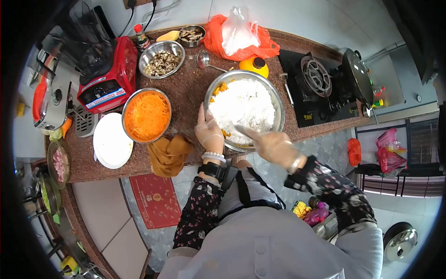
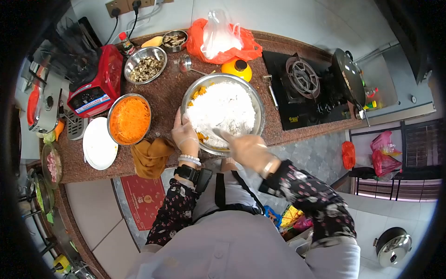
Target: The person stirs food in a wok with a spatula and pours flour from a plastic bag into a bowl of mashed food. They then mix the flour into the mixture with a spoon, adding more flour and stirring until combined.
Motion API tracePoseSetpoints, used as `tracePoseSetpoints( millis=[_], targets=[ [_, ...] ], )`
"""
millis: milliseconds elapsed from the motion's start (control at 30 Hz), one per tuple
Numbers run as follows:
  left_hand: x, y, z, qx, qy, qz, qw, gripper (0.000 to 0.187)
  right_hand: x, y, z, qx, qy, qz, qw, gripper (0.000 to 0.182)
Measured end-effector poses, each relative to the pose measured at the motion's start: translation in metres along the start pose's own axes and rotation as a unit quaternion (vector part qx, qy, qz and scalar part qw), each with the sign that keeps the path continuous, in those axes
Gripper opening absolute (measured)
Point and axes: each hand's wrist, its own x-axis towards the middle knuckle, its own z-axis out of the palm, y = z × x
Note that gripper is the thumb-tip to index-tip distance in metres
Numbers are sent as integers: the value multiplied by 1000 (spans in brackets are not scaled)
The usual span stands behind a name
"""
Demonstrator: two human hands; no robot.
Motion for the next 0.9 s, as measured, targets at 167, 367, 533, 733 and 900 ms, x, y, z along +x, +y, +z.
tracePoseSetpoints(
  millis=[167, 367, 533, 733, 900],
  targets=[
    [1, -5, 0, -18, -4, 36, 999, 36, 25, 28, 6, -14, 48, 33, 998, 65],
    [2, -3, 2, -34, -10, 9, 999, 35, -5, -3, -29, -4, -128, 78, 989, 63],
    [2, -9, -2, -19, -17, 55, 998, 35, 22, 26, 3, -15, -1, 93, 996, 58],
    [0, 1, -1, -30, -22, 40, 999, 36, -7, 36, 4, -125, 65, -39, 989, 54],
    [2, -3, -6, 5, -30, 71, 997, 36, 0, 11, -76, -204, 123, -96, 966, 43]
  ],
)
